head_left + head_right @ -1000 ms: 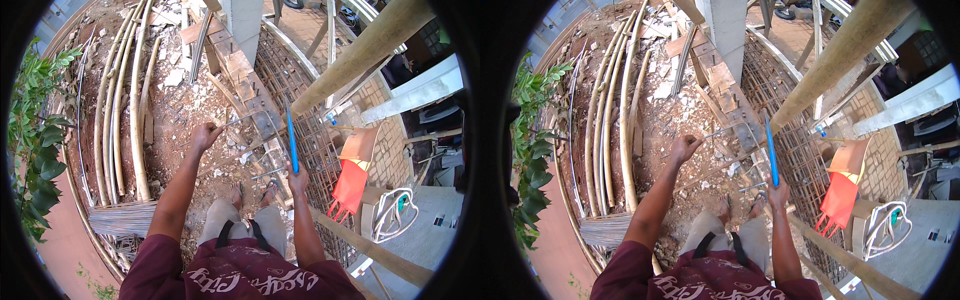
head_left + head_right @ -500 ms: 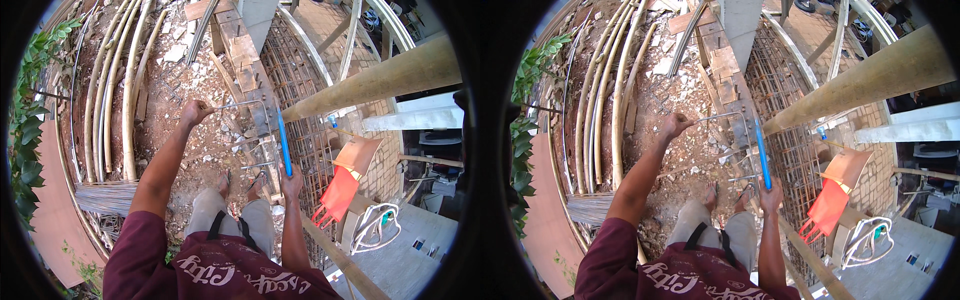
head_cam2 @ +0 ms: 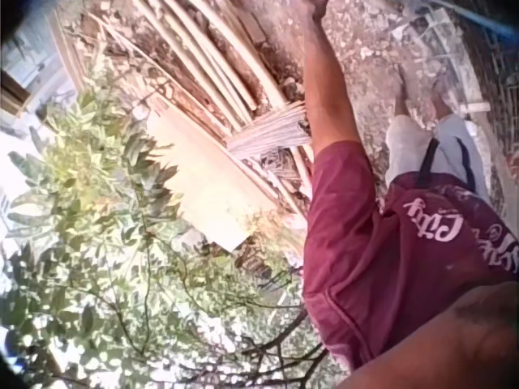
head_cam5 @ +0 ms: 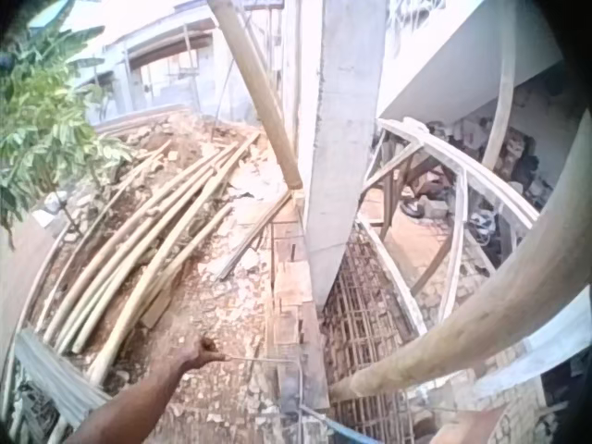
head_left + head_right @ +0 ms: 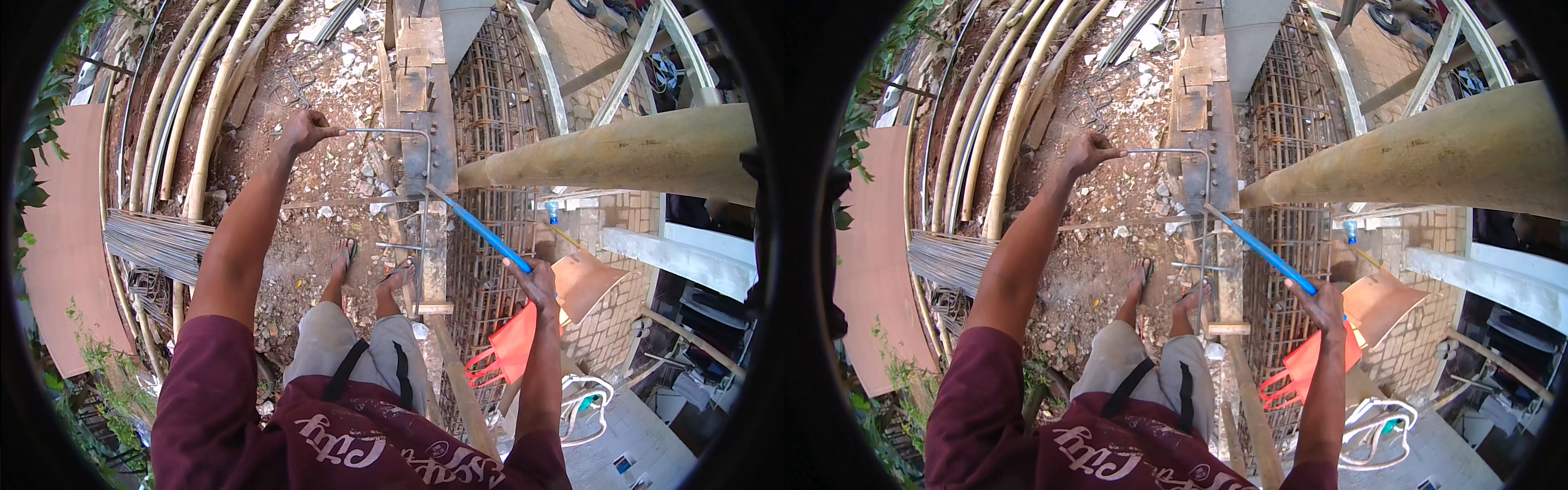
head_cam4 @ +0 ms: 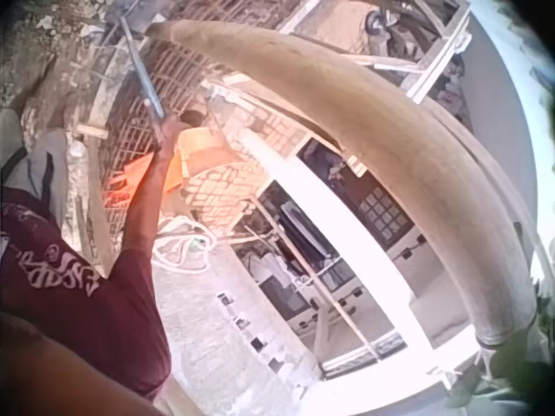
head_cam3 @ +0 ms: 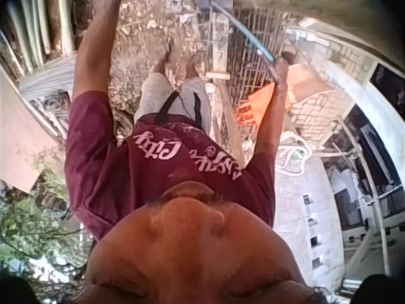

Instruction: The person repeatedly bends steel bars using a manual bending machine. They place each bar into the machine, apply force with a lever to bend it, then remove the bent bar and set it aside. The process is repeated continuously.

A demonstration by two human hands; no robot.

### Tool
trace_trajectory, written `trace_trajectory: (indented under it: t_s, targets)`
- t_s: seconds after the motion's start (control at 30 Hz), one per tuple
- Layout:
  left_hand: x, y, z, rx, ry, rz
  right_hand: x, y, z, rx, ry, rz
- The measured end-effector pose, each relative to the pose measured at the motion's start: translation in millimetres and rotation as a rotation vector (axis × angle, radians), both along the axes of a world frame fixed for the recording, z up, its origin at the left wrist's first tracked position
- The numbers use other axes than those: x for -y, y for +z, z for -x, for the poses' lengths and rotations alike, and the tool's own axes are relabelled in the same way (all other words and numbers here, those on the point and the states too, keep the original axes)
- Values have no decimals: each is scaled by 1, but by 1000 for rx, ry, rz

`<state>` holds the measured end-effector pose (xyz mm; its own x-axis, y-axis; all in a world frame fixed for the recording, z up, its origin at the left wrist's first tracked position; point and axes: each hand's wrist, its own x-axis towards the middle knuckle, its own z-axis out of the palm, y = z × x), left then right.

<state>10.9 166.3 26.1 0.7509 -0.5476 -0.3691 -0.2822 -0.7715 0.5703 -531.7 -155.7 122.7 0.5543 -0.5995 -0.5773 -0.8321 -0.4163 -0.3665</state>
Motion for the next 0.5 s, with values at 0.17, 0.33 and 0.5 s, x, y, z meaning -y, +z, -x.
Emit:
trace_trajectory:
  t_s: [0.17,0.33,0.5]
  targets:
    - [1,2,2,37,-5,13,44,-3,-27,-77,210,64]
    - [2,13,8,26,4,-4,48,-3,-36,-91,210,117]
    - [-2,8,28,353,1,98,0,-15,-19,-106,131,253]
